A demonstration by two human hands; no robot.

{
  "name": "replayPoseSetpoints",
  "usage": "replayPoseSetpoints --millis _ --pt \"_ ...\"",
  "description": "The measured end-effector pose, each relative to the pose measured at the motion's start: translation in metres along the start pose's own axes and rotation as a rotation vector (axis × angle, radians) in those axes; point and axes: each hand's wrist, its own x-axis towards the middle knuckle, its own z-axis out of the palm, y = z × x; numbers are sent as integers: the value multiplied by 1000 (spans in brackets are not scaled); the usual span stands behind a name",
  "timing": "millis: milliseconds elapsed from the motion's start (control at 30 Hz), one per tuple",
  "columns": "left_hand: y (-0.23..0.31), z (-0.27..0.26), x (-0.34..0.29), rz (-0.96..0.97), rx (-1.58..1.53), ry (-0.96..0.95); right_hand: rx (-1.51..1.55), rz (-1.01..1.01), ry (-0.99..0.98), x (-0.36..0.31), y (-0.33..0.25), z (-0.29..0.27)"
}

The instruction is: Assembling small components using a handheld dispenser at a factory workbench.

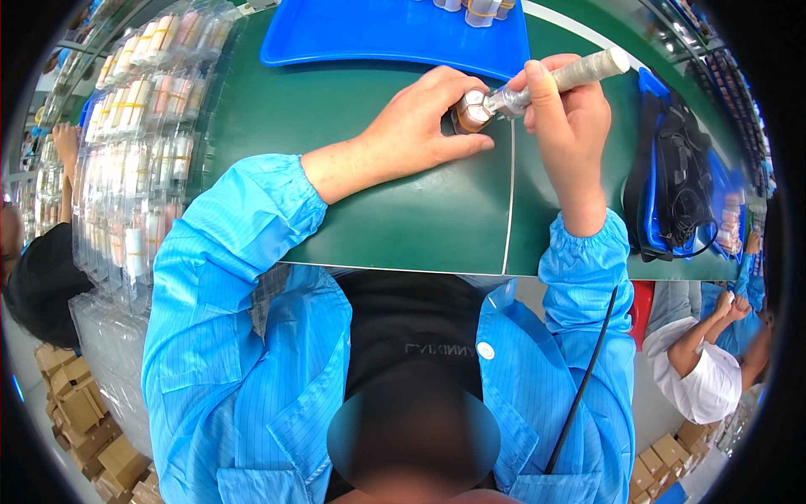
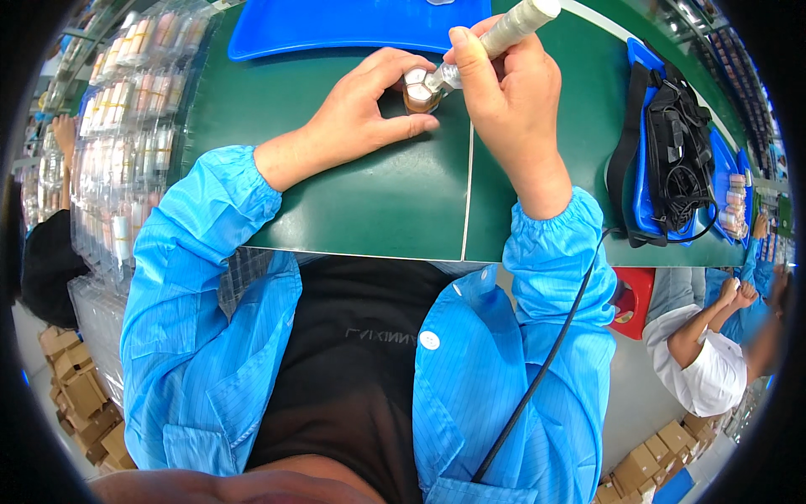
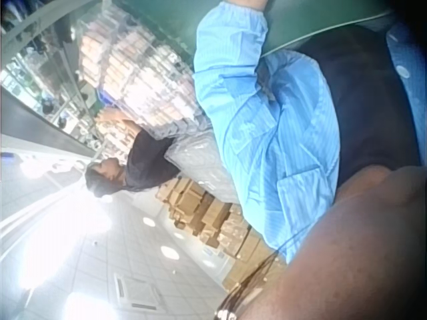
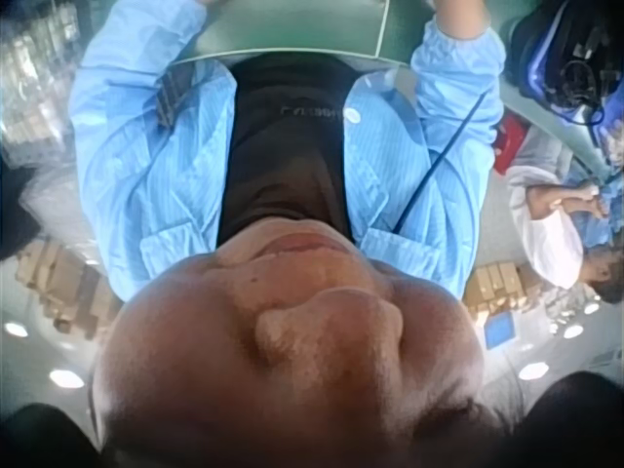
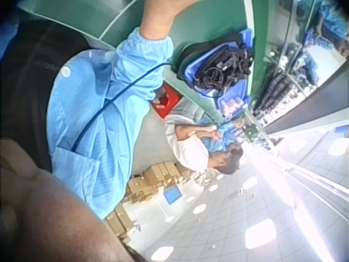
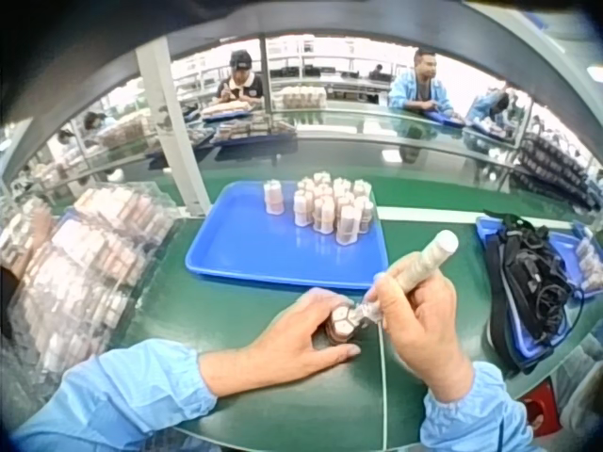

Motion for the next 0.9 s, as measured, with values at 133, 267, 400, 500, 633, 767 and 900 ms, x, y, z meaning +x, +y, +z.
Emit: replayPoseSetpoints --millis 133,267,400,500,633,767,900 --pt "3 -3 2 -147 -24 -104 -18 10 22 0 0 -2" --pt "-5 -1 -2 -110 -148 -15 249 -6 130 8 -6 -12" --pt "0 -1 -1 -77 -111 0 242 37 44 7 1 -20" --pt "7 -2 0 -134 -50 3 253 71 55 4 -1 -13" --pt "4 -2 1 -134 1 -21 246 62 18 3 -1 -8" --pt "3 -1 2 -125 -28 -16 229 59 -24 4 3 -8" --pt "3 0 3 -153 -53 -16 183 50 -44 5 4 -7"
